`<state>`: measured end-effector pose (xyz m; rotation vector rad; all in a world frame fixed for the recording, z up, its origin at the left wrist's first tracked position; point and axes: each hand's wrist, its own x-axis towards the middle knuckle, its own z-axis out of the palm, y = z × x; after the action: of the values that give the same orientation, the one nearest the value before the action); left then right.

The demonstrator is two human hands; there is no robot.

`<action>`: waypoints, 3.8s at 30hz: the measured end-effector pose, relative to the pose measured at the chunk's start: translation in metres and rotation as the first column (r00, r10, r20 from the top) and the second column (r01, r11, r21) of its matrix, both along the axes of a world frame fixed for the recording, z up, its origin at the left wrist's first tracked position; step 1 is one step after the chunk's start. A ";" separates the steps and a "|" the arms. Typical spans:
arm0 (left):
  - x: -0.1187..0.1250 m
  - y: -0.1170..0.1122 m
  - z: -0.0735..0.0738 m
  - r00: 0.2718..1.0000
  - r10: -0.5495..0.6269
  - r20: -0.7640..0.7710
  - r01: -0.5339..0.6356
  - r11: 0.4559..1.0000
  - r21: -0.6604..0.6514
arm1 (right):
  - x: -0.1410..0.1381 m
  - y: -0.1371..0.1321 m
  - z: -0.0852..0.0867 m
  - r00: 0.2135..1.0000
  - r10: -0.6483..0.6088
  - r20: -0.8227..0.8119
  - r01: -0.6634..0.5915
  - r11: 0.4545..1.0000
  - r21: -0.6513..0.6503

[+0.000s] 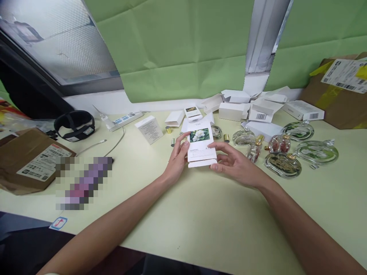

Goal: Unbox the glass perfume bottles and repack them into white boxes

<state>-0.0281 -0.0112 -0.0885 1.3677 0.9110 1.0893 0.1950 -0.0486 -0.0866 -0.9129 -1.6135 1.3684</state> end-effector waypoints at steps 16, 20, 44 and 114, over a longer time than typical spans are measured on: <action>0.002 -0.010 -0.002 0.978 -0.175 -0.113 0.197 0.955 0.223 | 0.004 0.004 0.003 0.996 -0.090 -0.003 0.090 0.996 0.003; 0.001 -0.009 -0.003 0.978 -0.175 -0.112 0.196 0.957 0.215 | 0.003 0.004 0.002 0.996 -0.091 -0.001 0.091 0.996 0.010; 0.001 -0.007 -0.004 0.968 -0.232 -0.099 0.246 0.953 0.179 | 0.005 0.003 0.001 0.993 -0.102 -0.061 0.099 0.994 -0.054; 0.002 -0.002 -0.016 0.955 -0.261 -0.143 0.287 0.936 0.205 | -0.008 0.008 -0.017 0.980 -0.195 0.042 0.193 0.980 0.042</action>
<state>-0.0260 -0.0136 -0.1044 1.7023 0.6648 0.9256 0.1871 -0.0407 -0.1036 -1.0569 -1.5349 1.1867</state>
